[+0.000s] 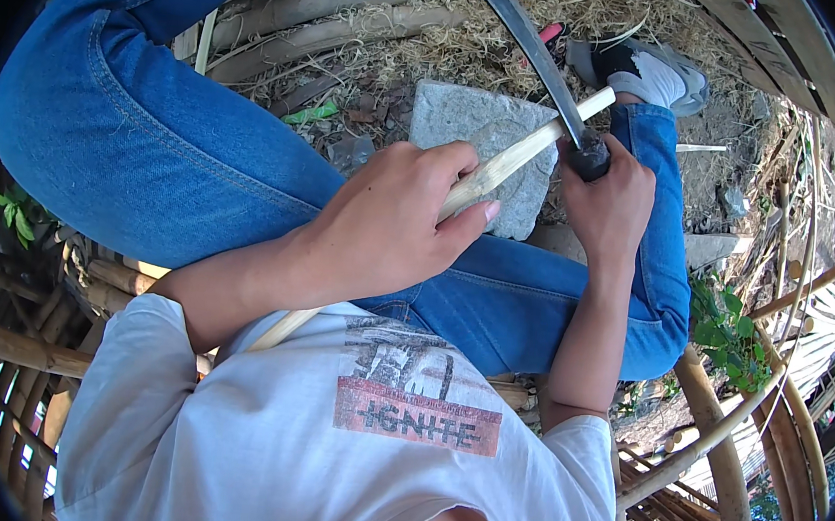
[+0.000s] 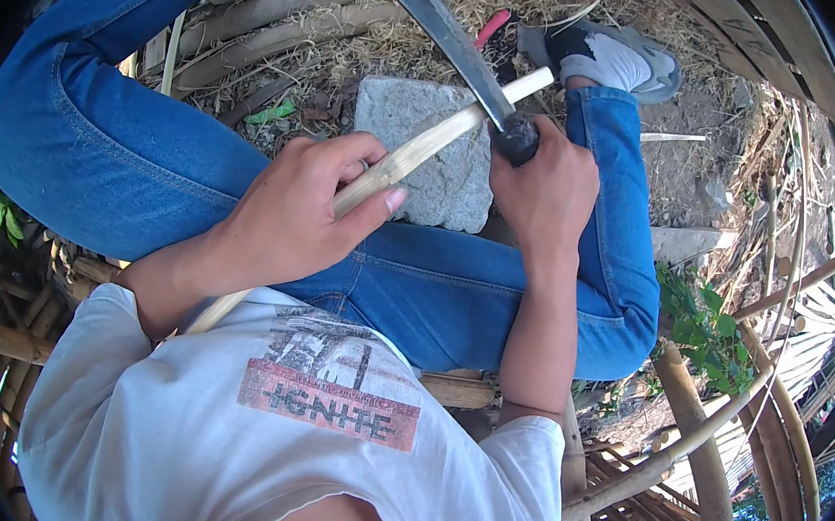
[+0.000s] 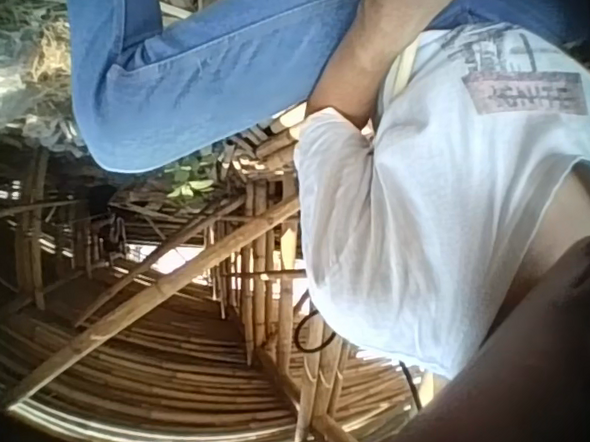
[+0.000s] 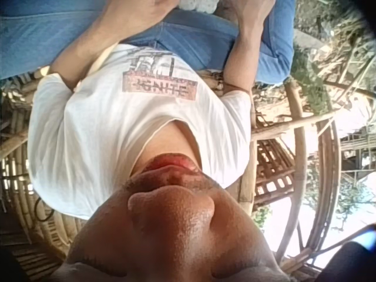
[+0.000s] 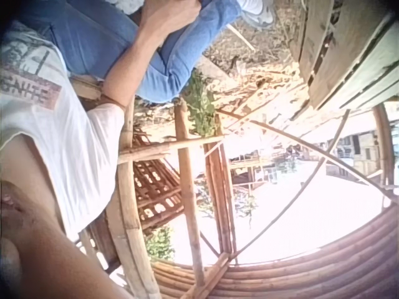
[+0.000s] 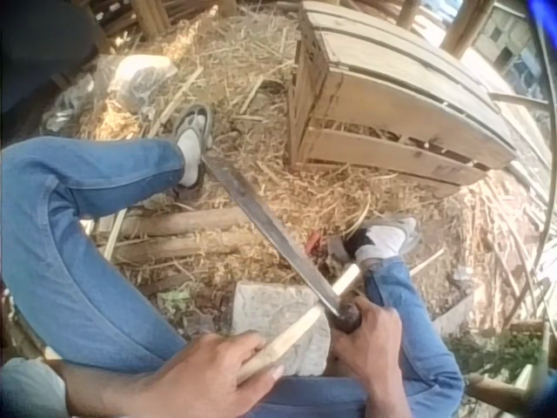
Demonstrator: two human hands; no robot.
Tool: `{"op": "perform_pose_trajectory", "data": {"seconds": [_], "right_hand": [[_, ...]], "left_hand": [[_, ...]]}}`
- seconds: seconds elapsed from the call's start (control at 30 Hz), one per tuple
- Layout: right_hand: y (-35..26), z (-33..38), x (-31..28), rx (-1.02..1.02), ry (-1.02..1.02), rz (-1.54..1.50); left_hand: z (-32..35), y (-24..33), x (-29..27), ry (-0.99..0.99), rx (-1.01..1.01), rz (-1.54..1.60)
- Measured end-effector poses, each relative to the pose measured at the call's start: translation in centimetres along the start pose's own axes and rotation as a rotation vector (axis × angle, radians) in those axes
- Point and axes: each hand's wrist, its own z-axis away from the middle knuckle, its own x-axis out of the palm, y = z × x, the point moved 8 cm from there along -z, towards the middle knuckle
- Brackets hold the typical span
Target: The person shapes and scrapes pieces of bamboo using a machete.
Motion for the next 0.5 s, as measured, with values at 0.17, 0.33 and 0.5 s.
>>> {"op": "perform_pose_trajectory", "data": {"seconds": [0.17, 0.33, 0.5], "right_hand": [[-0.59, 0.21, 0.21, 0.003, -0.046, -0.004], [-0.45, 0.24, 0.36, -0.008, -0.055, 0.034], [-0.45, 0.28, 0.68, -0.011, -0.081, 0.080]], "left_hand": [[-0.09, -0.17, -0.01, -0.021, -0.030, -0.028], [-0.12, -0.09, 0.04, -0.019, -0.018, -0.049], [-0.11, -0.30, 0.19, -0.029, -0.023, -0.076]]}}
